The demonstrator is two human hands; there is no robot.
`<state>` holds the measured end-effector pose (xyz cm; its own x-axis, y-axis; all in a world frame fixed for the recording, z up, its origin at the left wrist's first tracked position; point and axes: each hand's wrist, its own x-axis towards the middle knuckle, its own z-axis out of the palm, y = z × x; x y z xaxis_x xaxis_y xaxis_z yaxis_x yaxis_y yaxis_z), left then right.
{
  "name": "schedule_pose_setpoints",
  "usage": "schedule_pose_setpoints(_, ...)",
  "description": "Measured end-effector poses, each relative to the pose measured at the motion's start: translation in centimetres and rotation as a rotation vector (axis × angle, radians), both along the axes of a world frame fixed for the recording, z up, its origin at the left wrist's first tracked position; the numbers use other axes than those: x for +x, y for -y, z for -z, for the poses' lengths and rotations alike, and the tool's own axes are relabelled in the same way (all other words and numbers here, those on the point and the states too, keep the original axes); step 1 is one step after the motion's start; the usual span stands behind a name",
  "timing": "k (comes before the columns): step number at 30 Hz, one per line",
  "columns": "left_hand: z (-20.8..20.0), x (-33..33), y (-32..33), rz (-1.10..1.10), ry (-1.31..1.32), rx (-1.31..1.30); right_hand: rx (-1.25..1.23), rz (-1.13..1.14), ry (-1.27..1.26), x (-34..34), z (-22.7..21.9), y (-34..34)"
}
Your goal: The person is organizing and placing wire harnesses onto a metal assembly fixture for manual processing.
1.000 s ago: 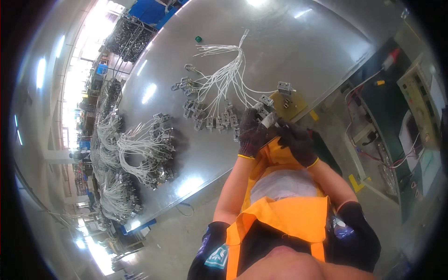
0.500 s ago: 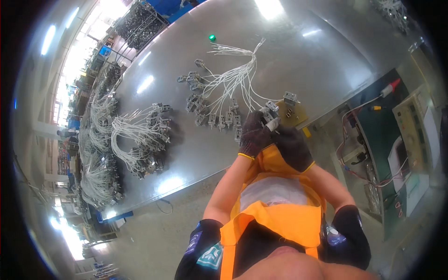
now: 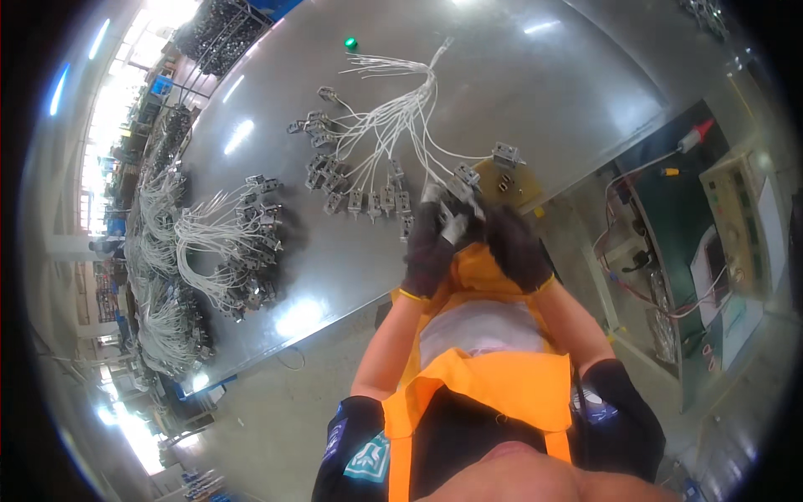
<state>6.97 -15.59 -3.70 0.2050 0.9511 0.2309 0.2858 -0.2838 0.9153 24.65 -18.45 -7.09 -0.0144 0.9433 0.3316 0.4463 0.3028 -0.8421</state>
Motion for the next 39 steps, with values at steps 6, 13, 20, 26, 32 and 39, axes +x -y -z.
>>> schedule_pose_setpoints(6, 1.6, 1.6, -2.0, -0.073, -0.261, 0.257, -0.018, 0.178, -0.208, 0.9, 0.1, -0.5)
schedule_pose_setpoints(13, 0.6, 0.8, -2.8, 0.177, -0.329, 0.173, -0.462, 0.024, -0.521, -1.0, -1.6, 3.3)
schedule_pose_setpoints(20, 0.8, 1.5, -2.6, -0.033, -0.159, 0.093, 0.273, 0.024, 0.032, -2.1, -1.6, 1.3)
schedule_pose_setpoints(26, 2.5, 1.4, -3.3, -0.023, -0.103, 0.071, 0.407, -0.026, 0.194, -1.9, 0.0, 0.7)
schedule_pose_setpoints(32, 7.1, 0.8, -2.3, -0.024, -0.207, 0.212, -0.909, -0.531, -1.547, -0.6, 4.5, 1.9)
schedule_pose_setpoints(39, -4.5, -0.5, 1.8, -0.187, -0.534, 0.566, -0.796, -0.118, -1.145, -3.1, -0.9, 4.1)
